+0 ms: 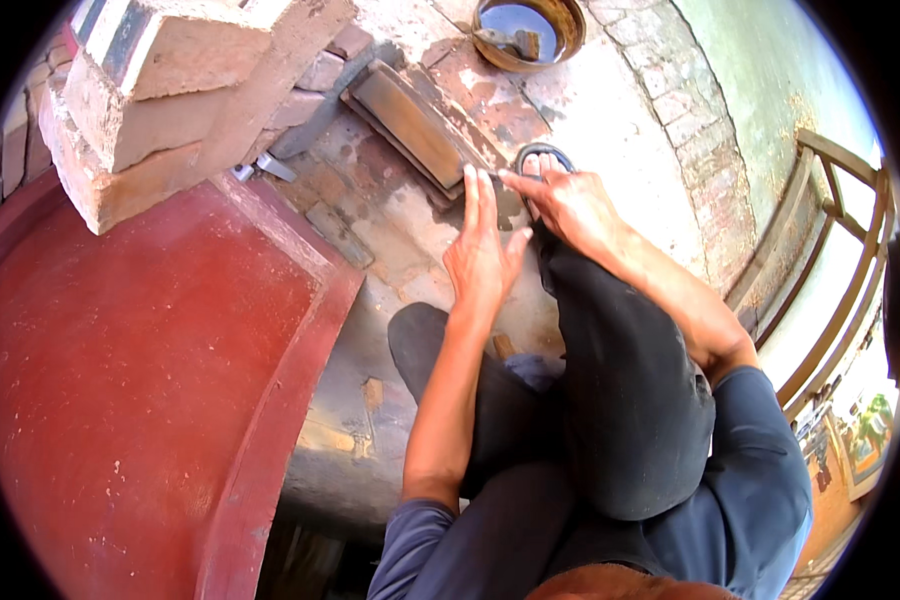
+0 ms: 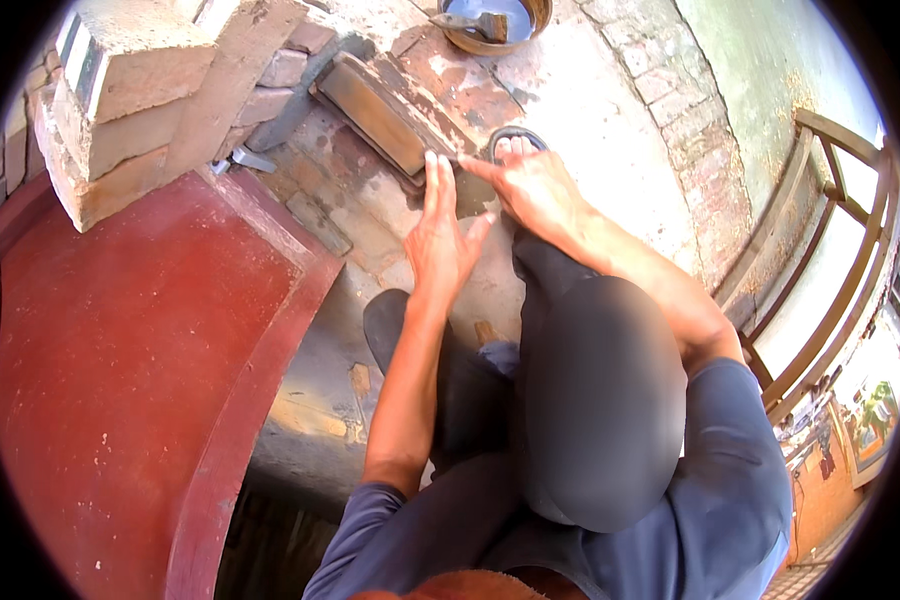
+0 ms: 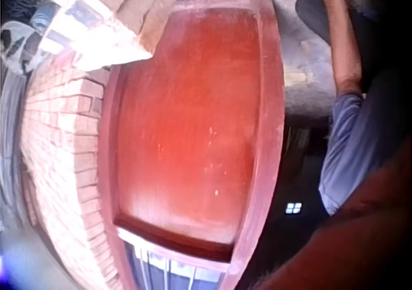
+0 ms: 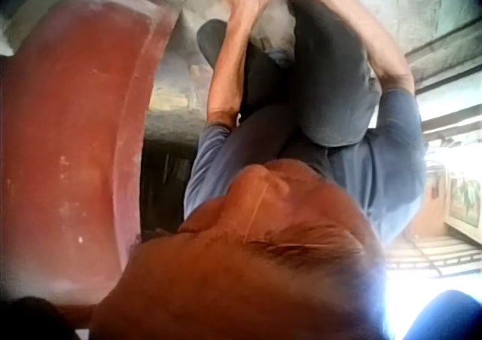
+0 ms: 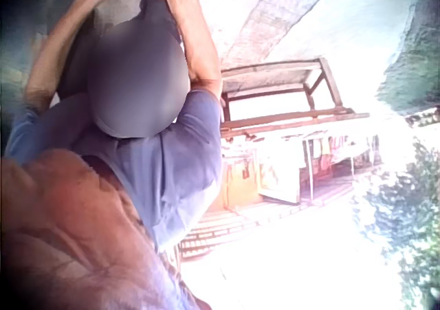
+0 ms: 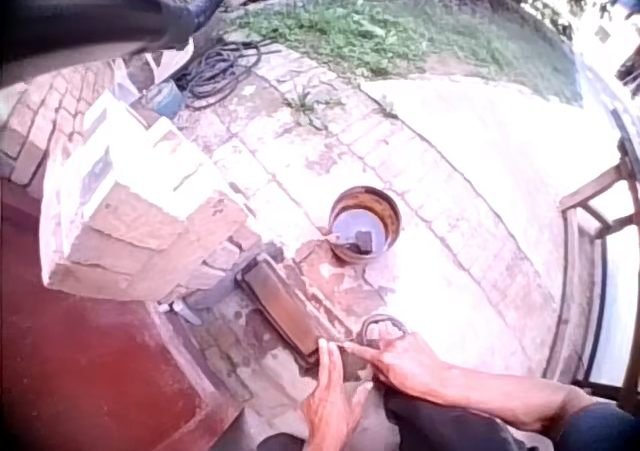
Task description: The person sits on the ground and sharpens a small metal tool on a wet grinding stone. They repeatedly rub the tool's edge against the stone, periodically lifting it to inspect the edge and occasionally dipping it into a nearby bowl of water.
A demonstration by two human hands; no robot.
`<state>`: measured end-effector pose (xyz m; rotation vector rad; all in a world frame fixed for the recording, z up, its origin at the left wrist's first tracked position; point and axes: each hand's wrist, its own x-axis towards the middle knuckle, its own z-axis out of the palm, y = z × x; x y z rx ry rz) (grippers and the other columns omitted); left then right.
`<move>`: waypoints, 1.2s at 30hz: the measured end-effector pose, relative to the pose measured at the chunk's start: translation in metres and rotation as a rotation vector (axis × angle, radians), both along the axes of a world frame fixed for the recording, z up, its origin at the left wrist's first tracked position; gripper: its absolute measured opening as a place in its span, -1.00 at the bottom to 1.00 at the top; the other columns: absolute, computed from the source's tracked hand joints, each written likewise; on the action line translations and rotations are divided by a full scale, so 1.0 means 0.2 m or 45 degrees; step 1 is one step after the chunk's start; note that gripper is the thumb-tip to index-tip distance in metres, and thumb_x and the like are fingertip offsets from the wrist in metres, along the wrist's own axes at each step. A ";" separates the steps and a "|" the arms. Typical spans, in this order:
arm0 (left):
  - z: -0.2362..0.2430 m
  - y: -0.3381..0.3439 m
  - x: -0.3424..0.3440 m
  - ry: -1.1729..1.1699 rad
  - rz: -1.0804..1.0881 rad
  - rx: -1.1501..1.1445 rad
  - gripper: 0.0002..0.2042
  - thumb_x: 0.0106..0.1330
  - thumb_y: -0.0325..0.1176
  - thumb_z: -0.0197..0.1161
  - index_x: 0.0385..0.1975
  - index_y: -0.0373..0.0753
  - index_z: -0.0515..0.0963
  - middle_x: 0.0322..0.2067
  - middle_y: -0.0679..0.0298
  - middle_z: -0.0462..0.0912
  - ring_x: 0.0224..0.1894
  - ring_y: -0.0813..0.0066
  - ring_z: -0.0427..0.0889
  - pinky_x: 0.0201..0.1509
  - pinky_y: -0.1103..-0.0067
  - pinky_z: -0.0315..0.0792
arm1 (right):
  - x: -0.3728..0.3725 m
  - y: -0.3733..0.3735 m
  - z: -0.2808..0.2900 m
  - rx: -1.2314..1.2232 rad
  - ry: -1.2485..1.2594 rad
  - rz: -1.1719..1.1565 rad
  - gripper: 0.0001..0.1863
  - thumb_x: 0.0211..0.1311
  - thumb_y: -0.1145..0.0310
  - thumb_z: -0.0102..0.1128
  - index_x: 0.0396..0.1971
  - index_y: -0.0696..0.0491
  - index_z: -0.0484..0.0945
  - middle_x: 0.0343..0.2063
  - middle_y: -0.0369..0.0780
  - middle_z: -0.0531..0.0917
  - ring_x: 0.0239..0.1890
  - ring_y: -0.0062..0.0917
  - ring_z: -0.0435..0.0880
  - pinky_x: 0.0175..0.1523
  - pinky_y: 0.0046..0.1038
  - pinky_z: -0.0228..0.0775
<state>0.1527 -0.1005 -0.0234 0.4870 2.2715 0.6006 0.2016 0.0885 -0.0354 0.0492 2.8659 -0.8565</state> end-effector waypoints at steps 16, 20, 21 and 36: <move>-0.10 -0.01 -0.06 0.131 0.072 0.060 0.05 0.25 -0.18 0.56 0.70 -0.17 0.05 0.72 0.13 0.02 0.28 -0.13 0.69 0.17 0.20 0.66 | -0.16 -0.03 0.03 -0.064 -0.083 -0.058 -0.46 0.19 0.44 0.31 0.23 -0.11 0.76 -0.51 -0.07 0.69 -0.40 -0.12 0.75 -0.29 -0.13 0.60; -0.04 -0.01 0.01 0.060 0.015 0.035 0.10 0.22 -0.17 0.58 0.71 -0.18 0.00 0.73 0.13 -0.01 0.25 -0.12 0.70 0.14 0.22 0.68 | -0.01 -0.01 -0.01 0.044 0.010 0.005 -0.42 0.19 0.45 0.31 0.27 -0.15 0.75 -0.33 -0.02 0.70 -0.37 -0.10 0.74 -0.24 -0.14 0.63; -0.02 0.01 -0.02 0.059 0.040 0.034 0.10 0.22 -0.17 0.58 0.71 -0.19 0.01 0.72 0.12 0.00 0.27 -0.10 0.69 0.15 0.22 0.67 | -0.02 -0.01 -0.02 0.047 0.012 -0.017 -0.42 0.19 0.45 0.31 0.27 -0.14 0.74 -0.37 -0.03 0.70 -0.38 -0.11 0.74 -0.24 -0.14 0.63; -0.08 0.02 -0.10 0.134 0.085 0.035 0.04 0.24 -0.13 0.55 0.70 -0.17 0.09 0.73 0.18 -0.02 0.24 -0.07 0.72 0.13 0.21 0.68 | -0.14 -0.03 0.03 -0.048 -0.095 -0.060 -0.43 0.16 0.43 0.35 0.25 -0.11 0.74 -0.50 -0.06 0.70 -0.38 -0.15 0.76 -0.25 -0.15 0.62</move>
